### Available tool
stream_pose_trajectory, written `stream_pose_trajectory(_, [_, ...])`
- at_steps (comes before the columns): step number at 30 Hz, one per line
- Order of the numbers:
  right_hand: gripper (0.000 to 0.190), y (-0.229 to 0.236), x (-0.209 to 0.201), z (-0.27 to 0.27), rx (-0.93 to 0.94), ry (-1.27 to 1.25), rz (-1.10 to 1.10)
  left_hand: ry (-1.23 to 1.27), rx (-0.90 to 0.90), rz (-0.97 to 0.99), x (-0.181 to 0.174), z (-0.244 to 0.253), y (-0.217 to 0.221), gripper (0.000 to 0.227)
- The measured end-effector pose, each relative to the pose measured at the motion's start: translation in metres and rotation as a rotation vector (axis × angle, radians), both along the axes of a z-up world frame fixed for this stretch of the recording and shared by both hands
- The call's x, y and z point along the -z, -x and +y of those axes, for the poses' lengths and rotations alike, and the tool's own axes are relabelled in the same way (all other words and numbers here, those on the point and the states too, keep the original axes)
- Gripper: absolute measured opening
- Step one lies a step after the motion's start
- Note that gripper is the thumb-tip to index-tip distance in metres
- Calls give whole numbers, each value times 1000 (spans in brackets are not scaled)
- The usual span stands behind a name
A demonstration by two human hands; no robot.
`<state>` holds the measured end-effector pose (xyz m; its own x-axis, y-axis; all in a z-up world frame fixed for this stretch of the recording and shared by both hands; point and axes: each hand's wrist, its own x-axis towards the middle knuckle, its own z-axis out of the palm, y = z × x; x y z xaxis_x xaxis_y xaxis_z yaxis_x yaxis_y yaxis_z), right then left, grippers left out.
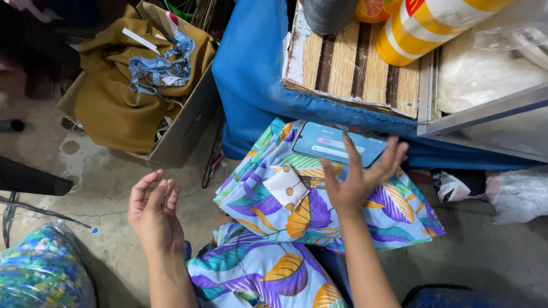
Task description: Hand-sewing the final seam of a patterned pillowcase to close it.
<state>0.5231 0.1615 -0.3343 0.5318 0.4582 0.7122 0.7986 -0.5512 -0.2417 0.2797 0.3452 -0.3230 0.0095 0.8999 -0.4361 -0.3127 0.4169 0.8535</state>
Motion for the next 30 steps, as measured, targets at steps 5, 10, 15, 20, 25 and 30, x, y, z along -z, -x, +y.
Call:
stream_pose_trajectory(5, [28, -7, -10, -10, 16, -169, -48, -1, -11, -21, 2, 1, 1, 25])
stream_pose_trajectory(10, [30, -6, -27, -10, 15, -342, 114, -84, -3, -73, 16, 4, 4, 35])
stream_pose_trajectory(15, [53, -23, -1, -33, 25, -415, 500, -70, -20, -89, 8, 4, 1, 28])
stream_pose_trajectory(20, [70, -27, -1, -36, -31, -365, 592, -39, -36, -65, 3, 4, -2, 27])
stream_pose_trajectory(25, [68, -27, -6, -34, -51, -338, 623, -33, -30, -52, -1, 3, -5, 26])
stream_pose_trajectory(30, [77, -23, -11, -32, -52, -302, 650, -57, -11, -60, 3, 4, -3, 23])
